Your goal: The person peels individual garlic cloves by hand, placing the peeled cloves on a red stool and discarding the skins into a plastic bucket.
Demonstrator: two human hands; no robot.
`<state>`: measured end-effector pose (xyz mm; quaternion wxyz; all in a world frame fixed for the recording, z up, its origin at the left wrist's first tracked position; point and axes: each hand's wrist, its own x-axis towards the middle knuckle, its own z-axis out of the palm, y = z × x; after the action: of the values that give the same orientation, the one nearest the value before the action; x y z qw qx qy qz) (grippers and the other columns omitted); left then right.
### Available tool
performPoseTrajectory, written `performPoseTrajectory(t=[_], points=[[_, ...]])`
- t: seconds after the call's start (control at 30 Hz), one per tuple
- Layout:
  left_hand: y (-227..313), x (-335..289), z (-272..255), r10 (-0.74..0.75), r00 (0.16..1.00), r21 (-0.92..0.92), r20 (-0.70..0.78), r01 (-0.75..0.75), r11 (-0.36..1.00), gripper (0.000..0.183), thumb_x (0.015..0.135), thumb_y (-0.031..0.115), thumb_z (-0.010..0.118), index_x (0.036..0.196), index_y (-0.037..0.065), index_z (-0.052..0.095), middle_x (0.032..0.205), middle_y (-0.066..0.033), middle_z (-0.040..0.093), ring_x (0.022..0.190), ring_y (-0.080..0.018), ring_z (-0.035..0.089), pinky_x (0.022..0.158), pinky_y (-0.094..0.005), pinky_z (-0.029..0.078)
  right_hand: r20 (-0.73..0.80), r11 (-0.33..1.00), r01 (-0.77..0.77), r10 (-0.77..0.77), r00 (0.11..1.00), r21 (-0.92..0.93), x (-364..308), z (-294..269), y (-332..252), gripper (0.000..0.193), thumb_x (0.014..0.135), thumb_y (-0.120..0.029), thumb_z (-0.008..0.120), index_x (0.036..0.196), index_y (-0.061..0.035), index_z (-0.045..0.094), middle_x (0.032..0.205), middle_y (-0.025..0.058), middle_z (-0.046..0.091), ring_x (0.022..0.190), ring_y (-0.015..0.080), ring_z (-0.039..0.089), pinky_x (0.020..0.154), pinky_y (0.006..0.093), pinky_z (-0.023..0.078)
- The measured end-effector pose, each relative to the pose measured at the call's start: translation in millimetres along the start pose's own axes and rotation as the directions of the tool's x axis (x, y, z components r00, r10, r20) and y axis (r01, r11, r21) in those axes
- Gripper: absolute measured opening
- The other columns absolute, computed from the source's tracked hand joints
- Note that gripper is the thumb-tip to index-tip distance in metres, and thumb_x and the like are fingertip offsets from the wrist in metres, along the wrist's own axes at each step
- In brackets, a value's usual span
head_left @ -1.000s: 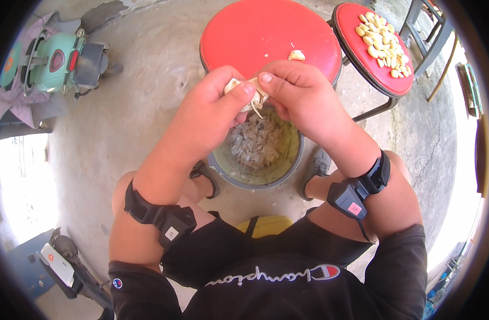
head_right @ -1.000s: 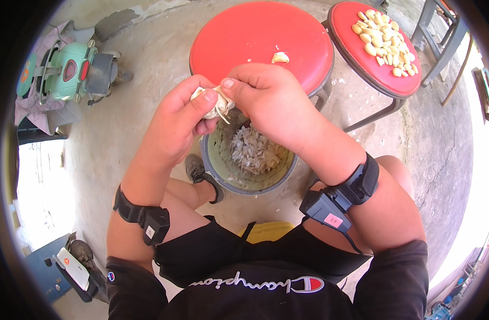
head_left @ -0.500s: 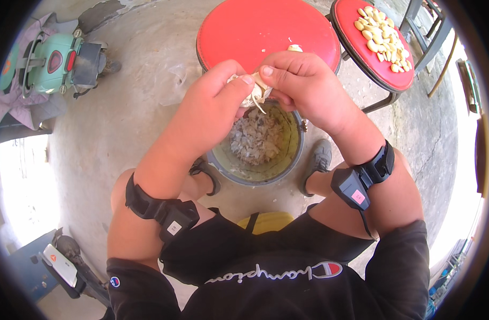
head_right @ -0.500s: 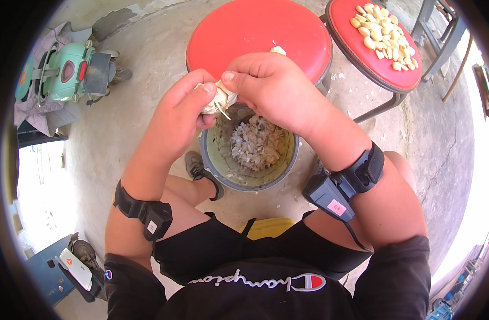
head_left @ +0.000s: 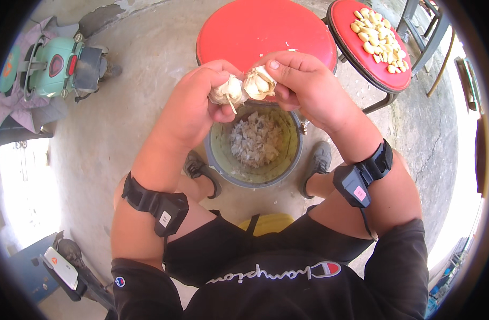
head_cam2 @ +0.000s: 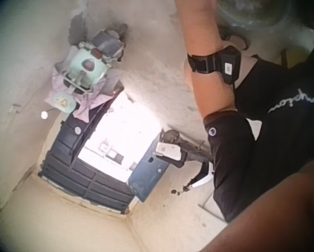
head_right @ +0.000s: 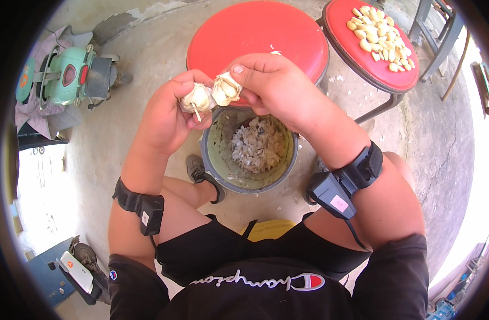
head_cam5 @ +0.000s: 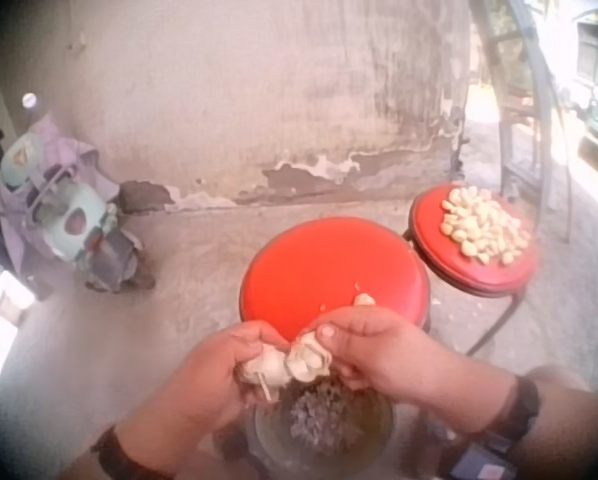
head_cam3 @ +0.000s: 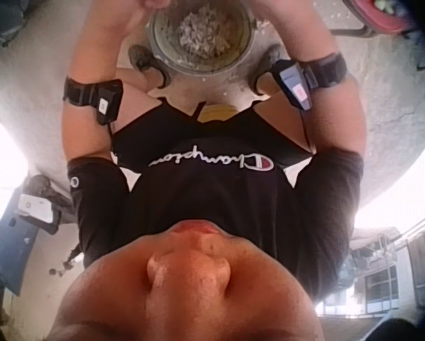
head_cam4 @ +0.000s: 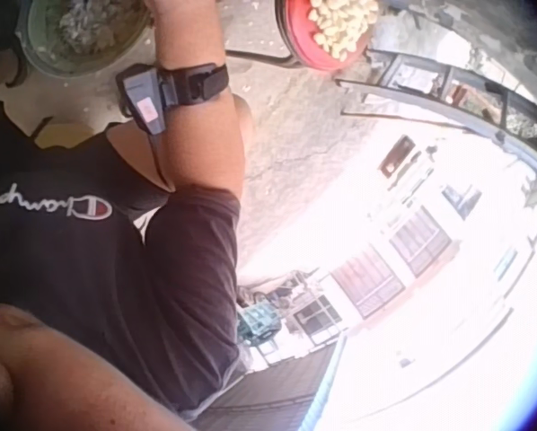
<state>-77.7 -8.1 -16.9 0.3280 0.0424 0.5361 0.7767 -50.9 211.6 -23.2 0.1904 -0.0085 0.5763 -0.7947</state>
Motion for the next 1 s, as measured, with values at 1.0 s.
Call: performPoseTrajectory(t=[1.0], points=[[-7.0, 3.9, 17.9, 0.094, 0.989, 0.346, 0.111, -0.127, 0.93, 0.029, 0.101, 0.021, 0.054, 0.112, -0.003, 0.066, 0.095, -0.006, 0.068, 0.083, -0.0124, 0.062, 0.072, -0.0261, 0.05, -0.123, 0.998, -0.019, 0.013, 0.992, -0.052, -11.9, 7.2, -5.3, 0.026, 0.105, -0.024, 0.052, 0.102, -0.0029, 0.066, 0.074, 0.0001, 0.061, 0.06, 0.0069, 0.051, 0.055, 0.0212, 0.04]])
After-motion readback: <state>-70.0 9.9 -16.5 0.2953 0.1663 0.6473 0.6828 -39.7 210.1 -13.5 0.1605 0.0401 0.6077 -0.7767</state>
